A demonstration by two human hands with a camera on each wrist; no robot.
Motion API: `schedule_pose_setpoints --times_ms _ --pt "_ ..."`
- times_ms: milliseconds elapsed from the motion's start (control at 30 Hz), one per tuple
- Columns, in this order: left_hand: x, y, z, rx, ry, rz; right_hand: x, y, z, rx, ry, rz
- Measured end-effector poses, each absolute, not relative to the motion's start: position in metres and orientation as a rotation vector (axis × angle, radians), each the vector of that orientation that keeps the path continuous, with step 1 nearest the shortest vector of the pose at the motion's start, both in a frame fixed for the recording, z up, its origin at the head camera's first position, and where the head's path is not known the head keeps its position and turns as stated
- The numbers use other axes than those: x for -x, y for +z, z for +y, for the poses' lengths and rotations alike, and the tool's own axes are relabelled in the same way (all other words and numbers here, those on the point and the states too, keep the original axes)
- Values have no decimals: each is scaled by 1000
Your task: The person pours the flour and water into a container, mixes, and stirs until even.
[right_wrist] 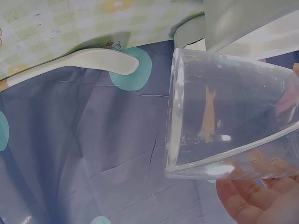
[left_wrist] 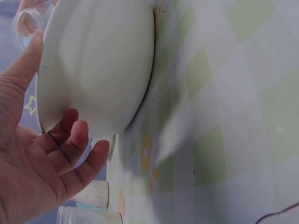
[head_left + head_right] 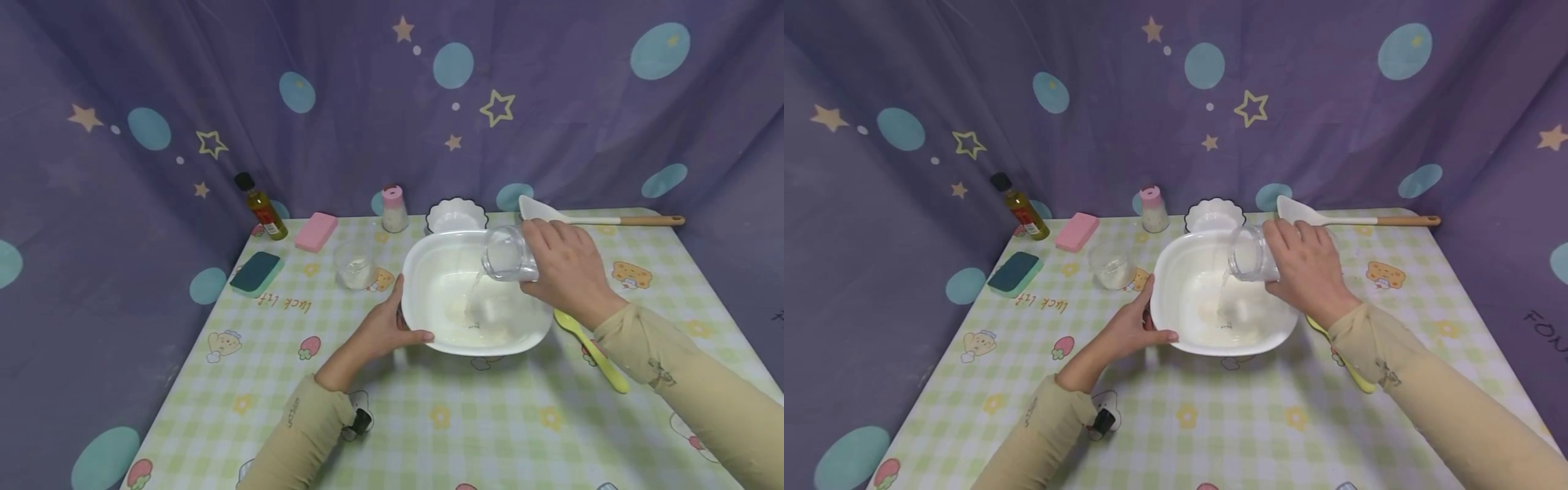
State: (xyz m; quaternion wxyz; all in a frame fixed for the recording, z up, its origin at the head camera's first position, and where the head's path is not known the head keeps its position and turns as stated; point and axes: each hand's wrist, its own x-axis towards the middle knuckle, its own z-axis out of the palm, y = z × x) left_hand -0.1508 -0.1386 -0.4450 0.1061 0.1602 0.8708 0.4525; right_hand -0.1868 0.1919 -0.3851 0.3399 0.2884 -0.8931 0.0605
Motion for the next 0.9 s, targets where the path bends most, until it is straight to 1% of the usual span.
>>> schedule_pose_setpoints --times_ms 900 --pt "151 -443 -138 -493 1349 2549 191 -385 185 -728 118 -2313"
